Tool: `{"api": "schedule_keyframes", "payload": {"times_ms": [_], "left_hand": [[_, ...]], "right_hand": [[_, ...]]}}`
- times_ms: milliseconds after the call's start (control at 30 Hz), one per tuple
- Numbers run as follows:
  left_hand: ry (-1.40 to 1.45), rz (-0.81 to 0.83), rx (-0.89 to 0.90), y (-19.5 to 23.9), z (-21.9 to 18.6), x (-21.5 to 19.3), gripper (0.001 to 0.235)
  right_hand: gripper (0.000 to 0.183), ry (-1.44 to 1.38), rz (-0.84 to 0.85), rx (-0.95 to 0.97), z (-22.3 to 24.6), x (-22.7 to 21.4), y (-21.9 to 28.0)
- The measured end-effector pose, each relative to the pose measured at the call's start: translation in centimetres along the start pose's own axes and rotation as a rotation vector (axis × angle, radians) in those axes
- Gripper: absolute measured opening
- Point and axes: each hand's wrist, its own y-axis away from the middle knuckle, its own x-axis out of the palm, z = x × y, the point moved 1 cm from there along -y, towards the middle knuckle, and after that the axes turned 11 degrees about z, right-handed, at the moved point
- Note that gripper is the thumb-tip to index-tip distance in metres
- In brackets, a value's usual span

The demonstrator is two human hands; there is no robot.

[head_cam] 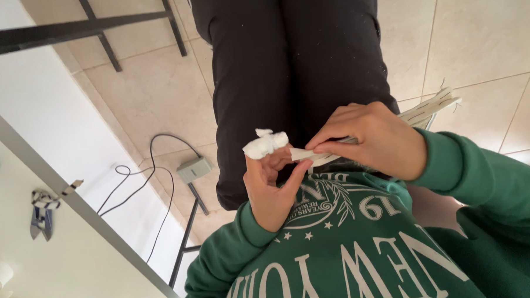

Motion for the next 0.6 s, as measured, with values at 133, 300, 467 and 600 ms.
{"api": "schedule_keyframes", "payload": {"times_ms": [133,300,467,600], "left_hand": [[0.05,0.037,0.105,-0.1,-0.5,0.0,0.061],[-0.309,-0.085,0.269,0.4,1.3,0.0,0.055],[-0.618,-0.122,0.506,0.8,2.4,-0.1,0.06],[-0.62,-0.116,0.52,0.2,1.1,-0.3,0.055]], "right_hand": [[0.017,-0.002,0.008,0.013,0.0,0.1,0.0],[0.019,0.052,0.013,-0.042,-0.5,0.4,0.1],[0.019,0.107,0.035,-0.058,-0.6,0.7,0.0],[0.014,0.265,0.014,-0.062,-0.2,1.3,0.1]]}}
